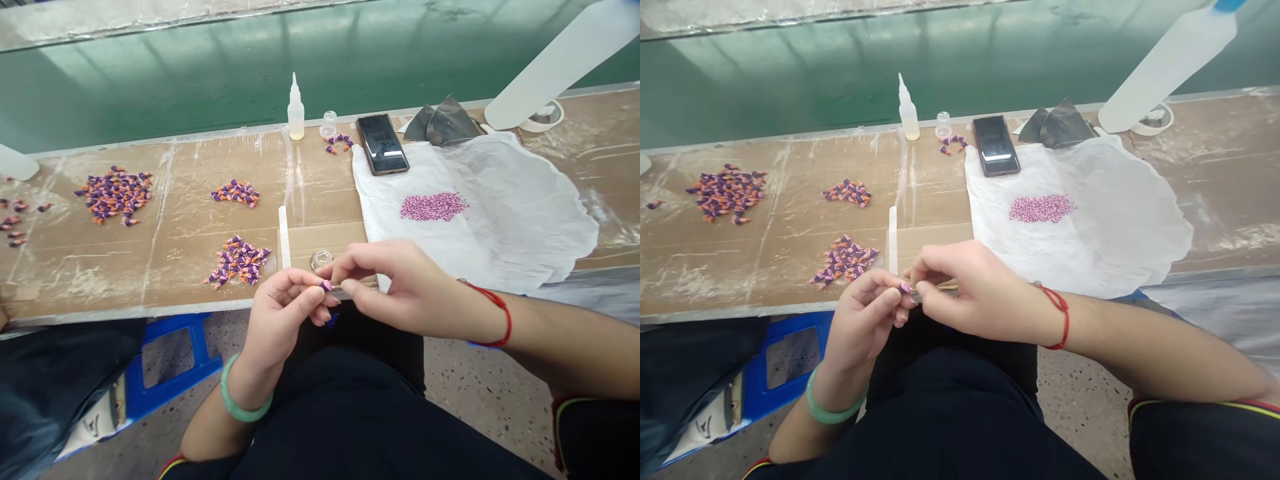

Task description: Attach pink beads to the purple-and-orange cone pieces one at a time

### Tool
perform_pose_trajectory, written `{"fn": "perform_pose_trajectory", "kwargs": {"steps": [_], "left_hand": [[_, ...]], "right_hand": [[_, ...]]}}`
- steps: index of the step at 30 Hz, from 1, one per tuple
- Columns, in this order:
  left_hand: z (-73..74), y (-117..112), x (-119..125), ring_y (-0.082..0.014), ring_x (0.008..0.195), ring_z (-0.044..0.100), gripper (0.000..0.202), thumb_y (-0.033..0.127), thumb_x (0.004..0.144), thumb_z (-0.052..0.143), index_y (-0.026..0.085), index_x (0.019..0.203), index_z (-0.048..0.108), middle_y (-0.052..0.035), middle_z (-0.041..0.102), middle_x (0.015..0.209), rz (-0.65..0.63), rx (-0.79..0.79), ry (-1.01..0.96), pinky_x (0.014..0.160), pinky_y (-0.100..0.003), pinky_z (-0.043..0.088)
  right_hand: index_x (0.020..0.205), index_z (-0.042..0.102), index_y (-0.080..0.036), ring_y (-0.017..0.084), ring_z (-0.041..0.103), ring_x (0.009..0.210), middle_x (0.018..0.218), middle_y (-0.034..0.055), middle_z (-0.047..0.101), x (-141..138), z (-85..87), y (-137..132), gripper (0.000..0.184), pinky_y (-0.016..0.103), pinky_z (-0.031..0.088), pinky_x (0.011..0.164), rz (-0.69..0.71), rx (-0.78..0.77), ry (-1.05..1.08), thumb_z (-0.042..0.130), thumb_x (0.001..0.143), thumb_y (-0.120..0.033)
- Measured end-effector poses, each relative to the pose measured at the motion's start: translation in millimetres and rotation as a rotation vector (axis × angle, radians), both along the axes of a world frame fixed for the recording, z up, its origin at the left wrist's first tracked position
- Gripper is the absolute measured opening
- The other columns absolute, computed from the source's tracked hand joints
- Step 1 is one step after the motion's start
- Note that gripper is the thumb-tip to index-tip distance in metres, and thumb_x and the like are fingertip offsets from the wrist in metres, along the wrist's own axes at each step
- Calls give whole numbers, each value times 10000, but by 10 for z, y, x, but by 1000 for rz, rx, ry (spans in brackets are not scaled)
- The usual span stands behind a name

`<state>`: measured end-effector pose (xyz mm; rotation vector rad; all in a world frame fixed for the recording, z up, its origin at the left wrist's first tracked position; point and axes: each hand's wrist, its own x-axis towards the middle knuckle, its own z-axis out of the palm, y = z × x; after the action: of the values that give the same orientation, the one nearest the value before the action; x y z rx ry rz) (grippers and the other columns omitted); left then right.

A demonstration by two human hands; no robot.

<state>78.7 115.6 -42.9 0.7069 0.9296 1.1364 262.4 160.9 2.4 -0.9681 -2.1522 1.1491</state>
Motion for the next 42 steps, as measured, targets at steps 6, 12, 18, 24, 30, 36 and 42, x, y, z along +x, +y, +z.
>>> {"fn": "perform_pose_trajectory", "kwargs": {"steps": [6,12,18,24,30,36,42], "left_hand": [[103,287,-465,-118,464,567,152,295,755,790,158,747,724,-6,651,526,-105,141,659,462,-205,424],[171,760,-1063,-172,515,586,207,374,795,691,176,754,739,-20,651,534,-243,150,1256,517,-260,425],[-64,1349,-1182,-213,784,639,188,225,814,588,158,916,732,-82,743,907,-35,328,1561,764,-327,513],[-195,1711,-1185,-264,1042,618,167,120,803,555,157,871,703,-128,684,1075,-106,439,1700,961,-381,476],[-152,1666,-1188,-304,1016,614,99,130,793,572,189,781,650,-123,698,978,-203,428,1745,962,-425,463],[-38,1418,-1148,-291,986,643,216,137,842,491,150,979,658,-141,724,1058,-71,359,1711,923,-407,481],[201,1217,-1035,-222,903,626,74,271,800,647,219,816,697,7,706,873,-9,245,1358,869,-338,467]], "right_hand": [[820,703,-225,233,759,835,992,70,805,369,-98,111,170,341,584,706,-240,8,-99,554,879,-283],[773,719,-226,306,757,903,981,101,804,649,-293,216,298,437,586,740,-406,-88,-191,565,855,-467],[790,736,-229,315,747,911,992,98,801,733,-346,263,319,493,587,787,-482,-142,-185,573,816,-501],[828,742,-230,315,738,953,1020,98,795,809,-403,228,318,522,578,851,-530,-180,-171,578,820,-502],[805,744,-226,307,742,919,971,113,797,851,-384,201,321,503,596,829,-559,-151,-169,583,799,-503],[819,731,-198,274,735,930,975,137,789,926,-344,173,256,442,596,819,-622,-129,-72,613,826,-425],[847,701,-196,241,711,987,971,78,767,1158,-366,219,175,447,560,907,-742,-57,63,586,870,-326]]}}
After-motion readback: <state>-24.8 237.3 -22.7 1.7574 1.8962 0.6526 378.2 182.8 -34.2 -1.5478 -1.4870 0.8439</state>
